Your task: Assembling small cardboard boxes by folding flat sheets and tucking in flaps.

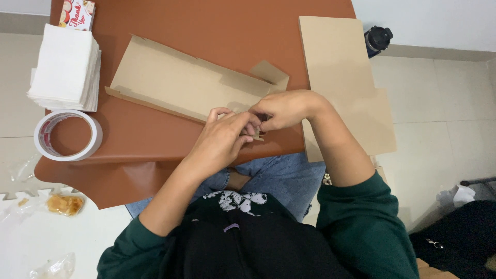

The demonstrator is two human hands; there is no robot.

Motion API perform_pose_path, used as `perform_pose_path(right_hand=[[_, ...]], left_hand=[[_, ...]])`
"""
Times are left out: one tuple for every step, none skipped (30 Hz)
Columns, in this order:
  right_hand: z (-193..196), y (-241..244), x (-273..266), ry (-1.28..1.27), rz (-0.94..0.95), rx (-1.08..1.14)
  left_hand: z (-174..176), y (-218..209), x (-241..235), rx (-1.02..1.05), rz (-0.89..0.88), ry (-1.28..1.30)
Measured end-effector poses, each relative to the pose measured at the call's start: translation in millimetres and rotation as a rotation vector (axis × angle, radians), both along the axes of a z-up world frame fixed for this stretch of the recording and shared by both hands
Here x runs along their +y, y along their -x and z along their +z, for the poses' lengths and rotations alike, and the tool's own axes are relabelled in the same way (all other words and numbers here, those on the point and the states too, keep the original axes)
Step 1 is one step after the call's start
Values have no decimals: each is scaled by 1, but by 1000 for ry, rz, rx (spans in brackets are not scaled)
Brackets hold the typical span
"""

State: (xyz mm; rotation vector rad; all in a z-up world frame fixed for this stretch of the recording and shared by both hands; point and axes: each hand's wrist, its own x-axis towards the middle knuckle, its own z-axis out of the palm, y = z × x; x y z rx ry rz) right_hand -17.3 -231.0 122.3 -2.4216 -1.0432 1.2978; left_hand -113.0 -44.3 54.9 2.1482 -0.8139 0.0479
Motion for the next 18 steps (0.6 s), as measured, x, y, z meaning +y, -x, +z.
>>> perform_pose_path(right_hand=[[-4, 0, -1, -1, 1, -3], [-7, -1, -2, 12, -11, -22], [-11, -1, -3, 25, -22, -39], [-14, 0, -3, 25, -22, -40], [-17, 1, -3, 42, -7, -107], [-20, 2, -2, 59, 8, -173], [-15, 8, -1, 58, 5, -174], [-9, 14, 1, -20, -1, -205], [-1, 19, 4, -97, -2, -240], [2, 20, -2, -96, 2, -245], [4, 23, -8, -232, -82, -404], [5, 25, -13, -368, -166, -562], [5, 23, -18, -369, -168, -562], [4, 20, -24, -345, -169, -738], [4, 18, -30, -317, -171, -915], [4, 19, -29, -316, -176, -916], [5, 19, -28, -303, -139, -874], [6, 20, -27, -289, -103, -831]], left_hand=[[-4, -1, 0, -3, 1, -1], [-7, -3, -1, -11, 21, 11], [-11, -4, -1, -16, 41, 23], [-10, -4, -2, -17, 42, 23], [-9, -4, -4, -42, 66, 0], [-8, -3, -5, -66, 90, -22], [-8, -2, -5, -67, 88, -23], [-7, 0, -6, -134, 111, -84], [-5, 0, -6, -205, 140, -142], [-6, -2, -4, -210, 144, -142], [-9, -1, -2, -258, 142, -163], [-12, 0, 1, -306, 140, -185], [-12, 0, 1, -305, 139, -186], [-13, 1, 0, -324, 119, -178], [-14, 1, -1, -344, 97, -170], [-14, 2, -1, -345, 93, -170], [-14, 3, -1, -344, 52, -177], [-13, 3, -1, -343, 12, -183]])
